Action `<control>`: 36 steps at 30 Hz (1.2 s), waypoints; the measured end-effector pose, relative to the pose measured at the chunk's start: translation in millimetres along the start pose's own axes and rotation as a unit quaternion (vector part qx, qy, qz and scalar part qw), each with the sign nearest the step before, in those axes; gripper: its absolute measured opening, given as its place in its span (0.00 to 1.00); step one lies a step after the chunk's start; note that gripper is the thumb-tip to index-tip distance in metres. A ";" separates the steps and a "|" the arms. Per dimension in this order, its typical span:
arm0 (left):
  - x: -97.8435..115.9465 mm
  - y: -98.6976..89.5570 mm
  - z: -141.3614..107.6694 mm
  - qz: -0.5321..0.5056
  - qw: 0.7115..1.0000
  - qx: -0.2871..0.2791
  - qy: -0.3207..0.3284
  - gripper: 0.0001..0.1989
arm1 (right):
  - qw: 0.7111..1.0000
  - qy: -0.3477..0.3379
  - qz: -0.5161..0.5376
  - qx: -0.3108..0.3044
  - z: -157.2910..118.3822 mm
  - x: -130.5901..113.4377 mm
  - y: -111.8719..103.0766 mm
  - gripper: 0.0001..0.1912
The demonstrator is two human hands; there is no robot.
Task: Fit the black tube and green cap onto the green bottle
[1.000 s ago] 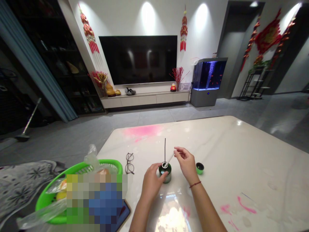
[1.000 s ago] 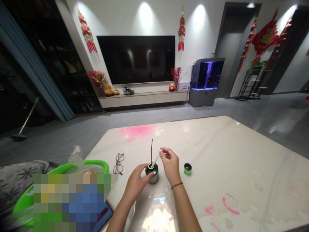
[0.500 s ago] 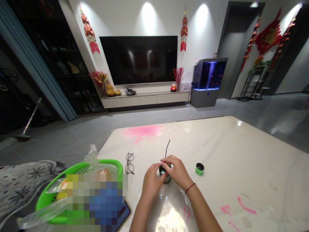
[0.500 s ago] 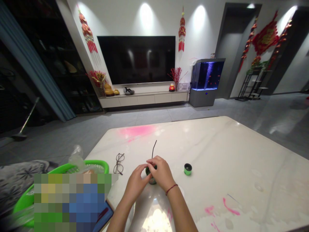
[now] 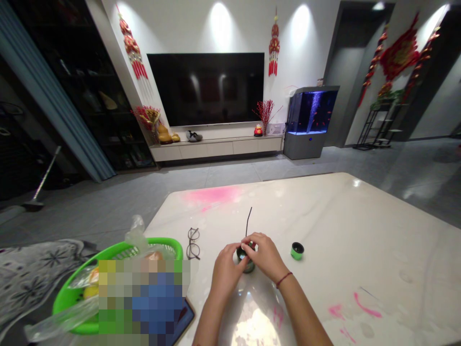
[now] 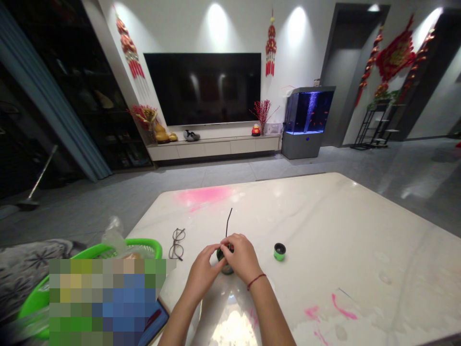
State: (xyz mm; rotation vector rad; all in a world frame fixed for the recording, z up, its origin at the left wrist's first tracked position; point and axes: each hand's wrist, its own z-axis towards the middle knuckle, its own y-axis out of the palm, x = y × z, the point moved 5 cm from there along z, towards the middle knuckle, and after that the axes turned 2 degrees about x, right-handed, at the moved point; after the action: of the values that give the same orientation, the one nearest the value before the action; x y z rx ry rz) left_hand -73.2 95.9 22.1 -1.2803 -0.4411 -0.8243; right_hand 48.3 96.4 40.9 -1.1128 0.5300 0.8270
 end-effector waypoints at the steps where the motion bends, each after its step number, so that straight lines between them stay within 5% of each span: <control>1: -0.3 0.0 -0.1 -0.001 1.000 0.000 0.000 0.15 | 1.000 0.002 0.000 0.001 -0.2 0.3 -0.6 0.05; 36: -1.7 1.0 -0.2 -0.001 1.000 0.002 0.007 0.16 | 1.000 -0.026 0.005 -0.010 -1.4 -0.4 0.6 0.09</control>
State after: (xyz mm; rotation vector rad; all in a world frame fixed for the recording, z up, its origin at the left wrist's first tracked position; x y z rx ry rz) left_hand -73.6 96.2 20.2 -1.2712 -0.4328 -0.8327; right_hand 47.7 95.1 40.4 -1.1050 0.4844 0.8703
